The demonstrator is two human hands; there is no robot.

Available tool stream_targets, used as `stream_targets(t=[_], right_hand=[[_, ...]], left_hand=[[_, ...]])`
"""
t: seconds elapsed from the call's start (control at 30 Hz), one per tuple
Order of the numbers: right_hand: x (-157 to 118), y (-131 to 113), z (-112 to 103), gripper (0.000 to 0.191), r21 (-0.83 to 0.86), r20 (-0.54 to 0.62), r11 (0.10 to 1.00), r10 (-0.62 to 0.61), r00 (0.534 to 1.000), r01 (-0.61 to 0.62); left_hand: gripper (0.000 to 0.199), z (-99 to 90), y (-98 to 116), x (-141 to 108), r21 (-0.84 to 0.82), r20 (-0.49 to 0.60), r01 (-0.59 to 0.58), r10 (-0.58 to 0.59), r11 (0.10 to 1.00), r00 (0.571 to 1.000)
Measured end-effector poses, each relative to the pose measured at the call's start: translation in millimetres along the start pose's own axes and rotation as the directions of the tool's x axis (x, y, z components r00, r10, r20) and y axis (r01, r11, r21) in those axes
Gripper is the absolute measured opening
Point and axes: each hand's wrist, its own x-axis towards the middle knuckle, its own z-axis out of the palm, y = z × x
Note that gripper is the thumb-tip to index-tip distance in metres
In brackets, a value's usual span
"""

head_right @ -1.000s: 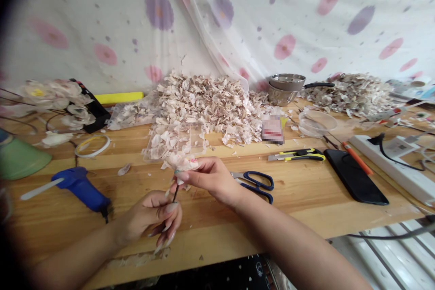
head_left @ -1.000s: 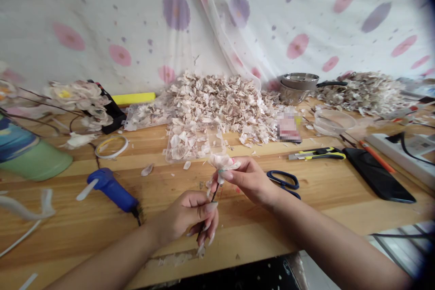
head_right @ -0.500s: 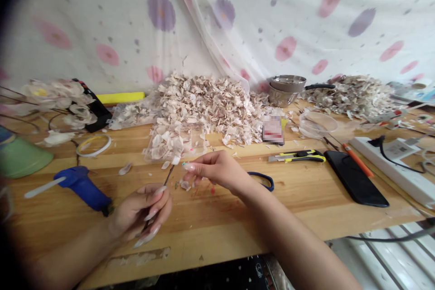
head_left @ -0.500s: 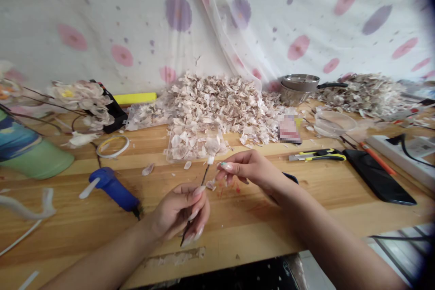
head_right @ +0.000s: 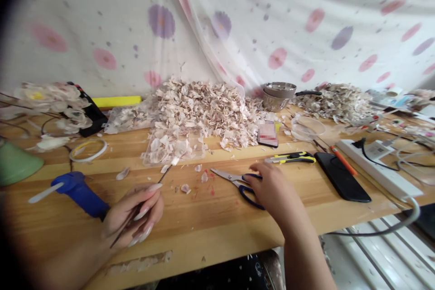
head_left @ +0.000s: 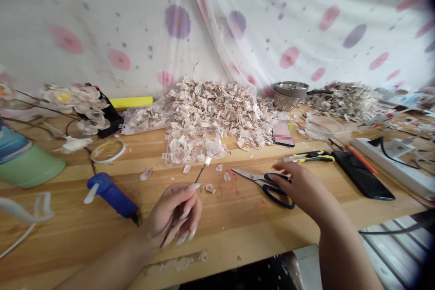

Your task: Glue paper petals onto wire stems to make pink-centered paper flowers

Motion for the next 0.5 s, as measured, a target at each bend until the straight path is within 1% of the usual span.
stream_targets(t=[0.07,0.13,0.2,0.27,0.33,0.4,0.43,0.47,0.5], right_hand=[[-18.2,19.9,8.4,0.024,-0.018,0.052,0.998,-0.058,0.997,0.059],[-32.4,33.8,16.4,0.030,-0.011,0.002,0.995,-0.098,0.995,0.098],[-41.3,40.2,20.4,0.036,-0.022,-0.050,0.994,-0.112,0.992,0.111],[-44.6,39.6,19.2,0.035,-0.049,-0.022,0.991,-0.122,0.992,0.121],[-43.1,34.1,14.1,0.027,-0.085,0.055,0.989,-0.120,0.991,0.125],[-39.7,26.2,7.7,0.018,-0.094,0.130,0.991,-0.078,0.988,0.091],[-38.6,21.8,4.9,0.017,-0.053,0.158,0.998,-0.035,0.987,0.044],[-38.5,17.0,2.9,0.019,0.042,0.186,0.999,0.007,0.982,-0.015],[-40.0,11.8,2.1,0.022,0.190,0.211,0.979,0.036,0.977,-0.077]], left_hand=[[0.045,0.1,0.4,-3.1,-0.005,-0.013,-0.013,0.013,1.000,1.000],[0.046,1.1,0.3,-5.9,-0.001,-0.027,-0.029,0.029,1.000,0.999],[0.046,2.6,0.6,-8.2,0.009,-0.043,-0.050,0.050,0.999,0.998],[0.046,4.3,2.1,-10.3,0.018,-0.051,-0.067,0.068,0.998,0.996],[0.045,5.8,4.5,-12.5,0.029,-0.047,-0.082,0.083,0.996,0.995],[0.044,6.9,7.3,-14.4,0.046,-0.025,-0.079,0.080,0.996,0.996],[0.045,7.3,8.4,-15.1,0.057,-0.013,-0.072,0.073,0.996,0.997],[0.045,7.6,9.3,-15.7,0.069,-0.004,-0.063,0.064,0.996,0.998],[0.045,7.8,10.0,-16.1,0.080,0.004,-0.054,0.054,0.995,0.999]])
